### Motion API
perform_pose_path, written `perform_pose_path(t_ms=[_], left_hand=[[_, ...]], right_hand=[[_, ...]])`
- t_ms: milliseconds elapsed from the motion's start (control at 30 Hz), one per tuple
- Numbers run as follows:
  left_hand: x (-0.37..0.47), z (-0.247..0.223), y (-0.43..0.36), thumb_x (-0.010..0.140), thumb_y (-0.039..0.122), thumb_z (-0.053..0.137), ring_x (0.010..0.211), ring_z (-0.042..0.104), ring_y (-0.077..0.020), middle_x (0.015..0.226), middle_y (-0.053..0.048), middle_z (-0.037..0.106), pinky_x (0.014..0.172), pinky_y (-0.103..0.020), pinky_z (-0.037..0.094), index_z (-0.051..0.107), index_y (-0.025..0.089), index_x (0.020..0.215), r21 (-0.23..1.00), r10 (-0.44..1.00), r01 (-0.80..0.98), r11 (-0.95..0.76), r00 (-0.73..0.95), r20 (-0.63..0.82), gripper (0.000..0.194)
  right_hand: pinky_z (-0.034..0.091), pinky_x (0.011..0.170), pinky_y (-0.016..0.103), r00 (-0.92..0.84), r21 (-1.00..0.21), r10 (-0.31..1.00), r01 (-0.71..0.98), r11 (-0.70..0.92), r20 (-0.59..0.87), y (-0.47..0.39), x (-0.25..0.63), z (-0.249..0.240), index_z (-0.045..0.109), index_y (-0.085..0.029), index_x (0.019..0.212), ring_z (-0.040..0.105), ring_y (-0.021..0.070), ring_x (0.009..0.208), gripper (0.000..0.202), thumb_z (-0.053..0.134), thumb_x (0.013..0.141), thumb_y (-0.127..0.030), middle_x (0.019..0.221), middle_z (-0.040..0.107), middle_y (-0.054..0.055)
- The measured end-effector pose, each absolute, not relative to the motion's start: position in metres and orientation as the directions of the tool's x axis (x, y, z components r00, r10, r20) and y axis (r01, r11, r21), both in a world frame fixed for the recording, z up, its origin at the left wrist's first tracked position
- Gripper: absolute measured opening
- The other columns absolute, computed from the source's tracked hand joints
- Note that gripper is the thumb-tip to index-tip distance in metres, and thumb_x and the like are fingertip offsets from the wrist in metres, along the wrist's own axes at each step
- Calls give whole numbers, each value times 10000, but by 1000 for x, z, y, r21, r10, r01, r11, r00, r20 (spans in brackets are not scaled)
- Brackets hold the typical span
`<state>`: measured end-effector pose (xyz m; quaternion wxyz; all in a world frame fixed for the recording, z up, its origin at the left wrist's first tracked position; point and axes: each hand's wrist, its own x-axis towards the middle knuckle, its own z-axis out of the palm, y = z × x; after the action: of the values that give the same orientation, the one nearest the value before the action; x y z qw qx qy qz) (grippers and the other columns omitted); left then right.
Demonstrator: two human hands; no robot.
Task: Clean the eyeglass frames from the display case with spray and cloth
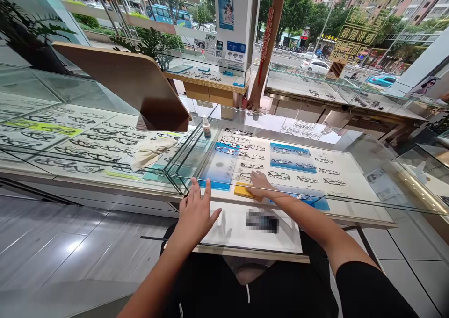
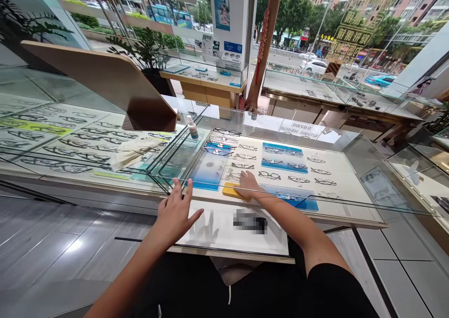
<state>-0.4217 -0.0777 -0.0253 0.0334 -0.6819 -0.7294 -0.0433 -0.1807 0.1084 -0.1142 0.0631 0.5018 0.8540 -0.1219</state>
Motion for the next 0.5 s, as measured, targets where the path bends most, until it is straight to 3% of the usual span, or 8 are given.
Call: perform_pose_path(t_ms=[133, 267, 500], left_hand=[[-422, -24, -77, 963, 462, 614, 1600, 261, -448, 1710, -374, 75, 1120, -550, 419, 199, 67, 1694, 45, 992, 997, 56, -61, 112, 929], [-422, -24, -78, 964, 466, 618, 1596, 274, -446, 1711, -378, 80, 1120, -542, 417, 199, 66, 1694, 37, 992, 998, 59, -62, 113, 932], [-422, -23, -78, 982, 468, 589, 1595, 278, -444, 1713, -379, 66, 1125, -540, 407, 188, 68, 1696, 27, 993, 998, 61, -63, 100, 912]], right_hand=[[64, 1314, 504, -467, -138, 866, 884, 448, -179, 110, -180, -114, 300, 1, 1643, 106, 400, 1629, 885, 343, 1027, -633, 1769, 188, 205], [85, 1316, 476, -493, -155, 836, 870, 468, -239, 105, -177, -116, 434, -62, 1596, 167, 395, 1619, 849, 405, 997, -663, 1741, 301, 175], [125, 1309, 471, -513, -191, 803, 858, 476, -303, 97, -177, -109, 504, -76, 1549, 238, 380, 1602, 784, 366, 1024, -641, 1699, 388, 176]])
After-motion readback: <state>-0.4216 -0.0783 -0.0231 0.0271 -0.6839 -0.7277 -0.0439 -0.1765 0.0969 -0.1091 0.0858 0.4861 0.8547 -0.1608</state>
